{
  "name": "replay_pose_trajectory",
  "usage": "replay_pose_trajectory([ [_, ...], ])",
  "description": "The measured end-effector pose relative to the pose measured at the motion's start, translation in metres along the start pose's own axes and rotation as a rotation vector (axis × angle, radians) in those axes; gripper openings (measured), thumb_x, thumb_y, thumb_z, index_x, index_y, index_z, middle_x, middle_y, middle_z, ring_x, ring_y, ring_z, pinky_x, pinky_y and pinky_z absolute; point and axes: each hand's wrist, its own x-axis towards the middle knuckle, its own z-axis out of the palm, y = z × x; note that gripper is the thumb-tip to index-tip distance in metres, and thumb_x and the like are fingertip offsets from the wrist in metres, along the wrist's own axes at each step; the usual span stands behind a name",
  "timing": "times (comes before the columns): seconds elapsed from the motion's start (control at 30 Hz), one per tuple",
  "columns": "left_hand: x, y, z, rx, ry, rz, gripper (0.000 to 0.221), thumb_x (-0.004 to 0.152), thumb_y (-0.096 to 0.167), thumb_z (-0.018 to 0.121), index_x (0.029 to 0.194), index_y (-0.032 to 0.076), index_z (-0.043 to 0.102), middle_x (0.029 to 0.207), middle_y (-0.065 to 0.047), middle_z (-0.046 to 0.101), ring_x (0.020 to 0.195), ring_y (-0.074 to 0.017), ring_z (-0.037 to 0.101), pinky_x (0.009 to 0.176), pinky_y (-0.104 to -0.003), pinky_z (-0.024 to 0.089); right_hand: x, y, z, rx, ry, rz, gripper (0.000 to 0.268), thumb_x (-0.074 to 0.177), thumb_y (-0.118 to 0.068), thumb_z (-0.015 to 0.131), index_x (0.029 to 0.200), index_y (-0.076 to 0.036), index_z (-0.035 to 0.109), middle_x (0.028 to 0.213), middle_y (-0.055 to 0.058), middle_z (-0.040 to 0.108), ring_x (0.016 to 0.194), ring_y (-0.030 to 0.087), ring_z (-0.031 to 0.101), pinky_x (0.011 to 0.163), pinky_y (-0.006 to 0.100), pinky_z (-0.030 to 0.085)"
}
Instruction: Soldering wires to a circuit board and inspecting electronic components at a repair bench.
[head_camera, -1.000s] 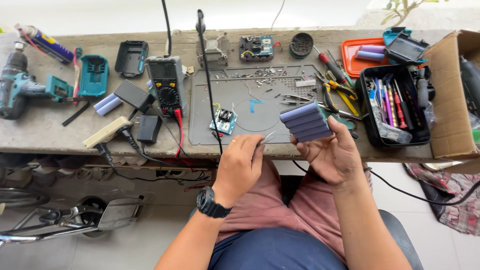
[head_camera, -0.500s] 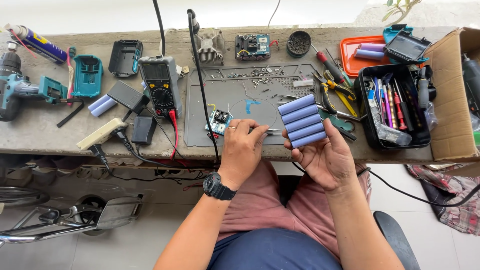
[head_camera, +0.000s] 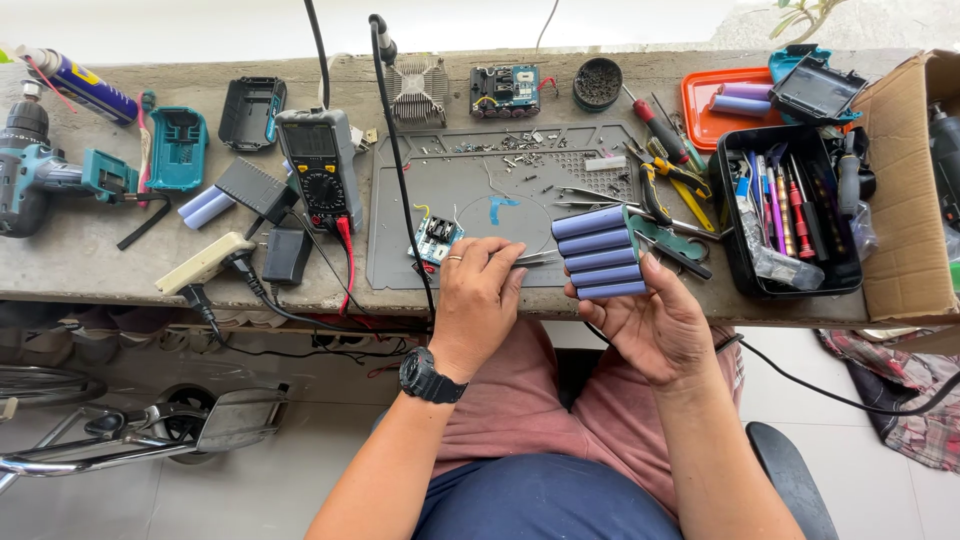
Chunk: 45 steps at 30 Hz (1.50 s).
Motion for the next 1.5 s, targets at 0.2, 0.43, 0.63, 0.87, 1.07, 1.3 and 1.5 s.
replay_pose_trajectory([
  [0.2,0.005,0.024,-0.028,-0.195,0.185,-0.085,0.021,0.113,0.024,0.078,0.130,0.015,0.084,0.127,-0.005,0.075,0.123,-0.0285,0.071,0.108,-0.043,0.058,-0.007,0.005,0.005,-0.288,0.036,-0.150,0.043,0.108,-0.019,0.071,0.148,-0.001,0.066,0.138,0.029,0.080,0.127,0.045,0.080,0.107,0.052,0.070],
  [0.43,0.001,0.084,-0.048,-1.284,-0.036,-0.705,0.079,0.126,0.055,0.033,0.172,-0.009,0.042,0.162,-0.024,0.060,0.146,-0.0335,0.060,0.123,-0.047,0.050,-0.003,0.038,0.021,-0.552,0.174,-0.233,0.059,0.098,-0.008,0.086,0.152,0.004,0.066,0.131,0.019,0.075,0.118,0.028,0.080,0.105,0.047,0.070],
  [0.63,0.023,0.075,-0.042,-2.025,0.259,-1.181,0.096,0.119,0.077,0.033,0.161,-0.004,0.060,0.145,-0.035,0.074,0.135,-0.0466,0.073,0.117,-0.058,0.061,-0.016,0.035,0.080,-1.210,0.023,-0.451,0.061,0.091,-0.018,0.099,0.146,-0.001,0.078,0.146,0.022,0.067,0.127,0.035,0.076,0.101,0.044,0.070],
  [0.87,0.020,0.060,-0.055,-2.216,0.054,-1.168,0.100,0.116,0.083,0.032,0.154,-0.002,0.069,0.140,-0.033,0.079,0.132,-0.0505,0.077,0.106,-0.060,0.066,0.004,0.003,0.045,-1.264,0.165,-0.425,0.038,0.103,-0.012,0.089,0.140,-0.005,0.082,0.118,0.014,0.087,0.109,0.020,0.084,0.086,0.034,0.069],
  [1.07,0.017,0.053,-0.075,-2.185,0.010,-1.252,0.095,0.116,0.079,0.038,0.153,-0.002,0.070,0.140,-0.032,0.080,0.130,-0.0507,0.078,0.101,-0.059,0.068,0.089,-0.030,0.073,-1.479,0.118,-0.482,0.032,0.103,-0.009,0.090,0.135,-0.008,0.084,0.110,0.014,0.087,0.100,0.024,0.082,0.080,0.038,0.069],
  [1.3,0.016,0.040,-0.091,-2.138,0.025,-1.310,0.083,0.115,0.072,0.044,0.146,-0.001,0.071,0.136,-0.028,0.079,0.123,-0.0450,0.076,0.100,-0.064,0.062,0.256,-0.055,0.124,-2.149,-0.104,0.006,0.088,0.097,-0.019,0.080,0.178,-0.016,0.045,0.171,0.024,0.053,0.155,0.045,0.052,0.127,0.064,0.043],
  [1.5,0.034,0.042,-0.112,-2.032,0.064,-1.419,0.085,0.115,0.071,0.041,0.144,-0.003,0.071,0.132,-0.030,0.078,0.121,-0.0458,0.075,0.098,-0.064,0.060,0.306,-0.042,0.125,-2.333,-0.258,0.231,0.105,0.096,-0.019,0.082,0.185,-0.016,0.025,0.185,0.018,0.037,0.171,0.038,0.032,0.142,0.057,0.032],
])
